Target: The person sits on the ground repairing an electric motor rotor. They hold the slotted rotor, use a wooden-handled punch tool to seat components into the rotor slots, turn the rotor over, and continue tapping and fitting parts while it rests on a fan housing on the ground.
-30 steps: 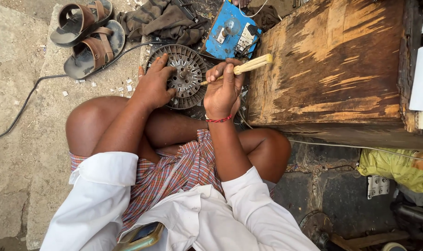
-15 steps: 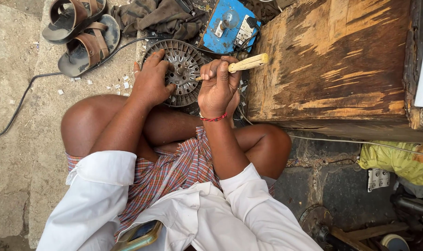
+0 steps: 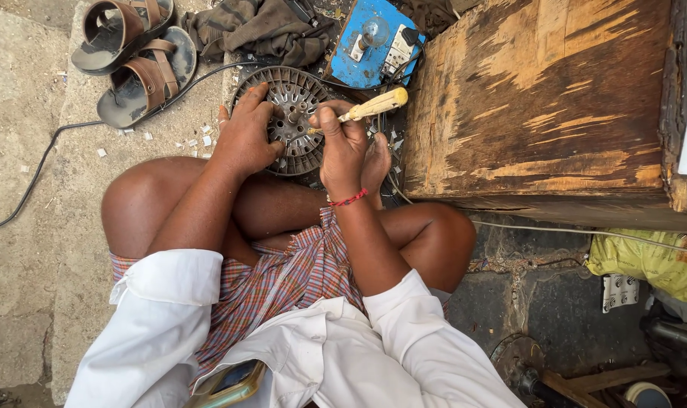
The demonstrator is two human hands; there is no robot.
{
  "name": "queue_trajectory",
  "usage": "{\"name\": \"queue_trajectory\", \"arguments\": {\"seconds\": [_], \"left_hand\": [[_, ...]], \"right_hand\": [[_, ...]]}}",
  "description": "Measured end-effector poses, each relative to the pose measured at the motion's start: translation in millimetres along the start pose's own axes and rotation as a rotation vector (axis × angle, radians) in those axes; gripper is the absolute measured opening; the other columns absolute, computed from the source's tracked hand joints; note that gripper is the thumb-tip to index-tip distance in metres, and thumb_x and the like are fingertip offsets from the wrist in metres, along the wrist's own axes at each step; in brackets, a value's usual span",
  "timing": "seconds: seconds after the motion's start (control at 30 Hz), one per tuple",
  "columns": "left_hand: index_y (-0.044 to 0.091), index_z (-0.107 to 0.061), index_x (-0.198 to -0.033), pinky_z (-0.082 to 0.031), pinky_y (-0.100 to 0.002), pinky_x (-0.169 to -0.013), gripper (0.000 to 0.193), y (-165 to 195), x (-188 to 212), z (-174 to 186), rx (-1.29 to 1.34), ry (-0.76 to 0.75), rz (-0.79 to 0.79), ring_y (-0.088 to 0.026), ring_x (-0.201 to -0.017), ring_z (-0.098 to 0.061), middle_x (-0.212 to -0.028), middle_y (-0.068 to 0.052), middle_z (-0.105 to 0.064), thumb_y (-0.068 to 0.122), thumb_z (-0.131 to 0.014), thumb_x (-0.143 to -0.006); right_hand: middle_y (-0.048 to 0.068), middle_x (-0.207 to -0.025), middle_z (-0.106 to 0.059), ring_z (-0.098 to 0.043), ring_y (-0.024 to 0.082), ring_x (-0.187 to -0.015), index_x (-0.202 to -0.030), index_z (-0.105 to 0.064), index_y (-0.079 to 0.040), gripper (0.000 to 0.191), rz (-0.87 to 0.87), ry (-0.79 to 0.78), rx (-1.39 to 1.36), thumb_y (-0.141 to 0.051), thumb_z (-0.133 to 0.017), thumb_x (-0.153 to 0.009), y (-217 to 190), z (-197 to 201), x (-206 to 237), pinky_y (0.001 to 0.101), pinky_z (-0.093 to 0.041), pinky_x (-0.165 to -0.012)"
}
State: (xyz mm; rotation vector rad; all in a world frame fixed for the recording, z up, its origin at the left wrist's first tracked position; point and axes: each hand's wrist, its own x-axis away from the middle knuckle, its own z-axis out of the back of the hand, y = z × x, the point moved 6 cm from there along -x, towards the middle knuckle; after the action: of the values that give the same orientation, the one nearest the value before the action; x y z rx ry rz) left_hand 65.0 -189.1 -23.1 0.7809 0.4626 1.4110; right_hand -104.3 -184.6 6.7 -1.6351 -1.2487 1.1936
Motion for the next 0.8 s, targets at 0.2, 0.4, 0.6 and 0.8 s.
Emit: {"name": "queue_trajectory", "arguments": {"seconds": [0.2,0.4,0.6,0.8], "left_hand": [[0.016,-0.064,-0.123,-0.006,-0.069,-0.121,0.064,-1.5,-0.3,-0.4,-0.015,-0.081,0.01,-0.029,-0.157,-0.016,-0.168,-0.012,-0.021,0.021,-0.09,-0.065],[0.015,-0.063,-0.128,-0.006,-0.072,-0.12,0.07,-4.4,-1.6,-3.8,-0.024,-0.086,-0.029,-0.03,-0.158,-0.016,-0.17,-0.012,-0.02,0.024,-0.092,-0.065],[0.013,-0.06,-0.133,-0.007,-0.074,-0.118,0.073,-6.5,-3.5,-3.5,-0.028,-0.058,-0.057,-0.03,-0.156,-0.021,-0.169,-0.013,-0.021,0.025,-0.092,-0.068],[0.014,-0.059,-0.136,-0.008,-0.073,-0.119,0.078,-5.1,-1.4,-4.2,-0.026,-0.081,-0.027,-0.029,-0.155,-0.023,-0.169,-0.013,-0.02,0.026,-0.093,-0.066]], "right_hand": [[0.007,-0.11,-0.069,-0.065,0.017,-0.102,-0.112,-0.075,-0.005,0.023,0.002,-0.41,0.703,-0.026,-0.068,-0.105,-27.4,7.0,9.2,0.0299,-0.053,-0.091],[0.005,-0.087,-0.078,-0.072,0.014,-0.076,-0.115,-0.074,-0.01,0.033,-0.375,-0.523,0.985,-0.037,-0.066,-0.097,-21.2,-4.9,0.5,0.0292,-0.055,-0.071],[0.014,-0.078,-0.074,-0.073,0.022,-0.067,-0.102,-0.078,-0.005,0.033,-0.077,-0.681,1.006,-0.036,-0.07,-0.098,-25.7,-51.8,-8.8,0.0354,-0.056,-0.063],[0.014,-0.067,-0.07,-0.071,0.021,-0.057,-0.103,-0.078,-0.001,0.033,-0.153,-0.645,1.013,-0.033,-0.069,-0.098,-24.5,-55.1,-12.1,0.0366,-0.052,-0.056]]}}
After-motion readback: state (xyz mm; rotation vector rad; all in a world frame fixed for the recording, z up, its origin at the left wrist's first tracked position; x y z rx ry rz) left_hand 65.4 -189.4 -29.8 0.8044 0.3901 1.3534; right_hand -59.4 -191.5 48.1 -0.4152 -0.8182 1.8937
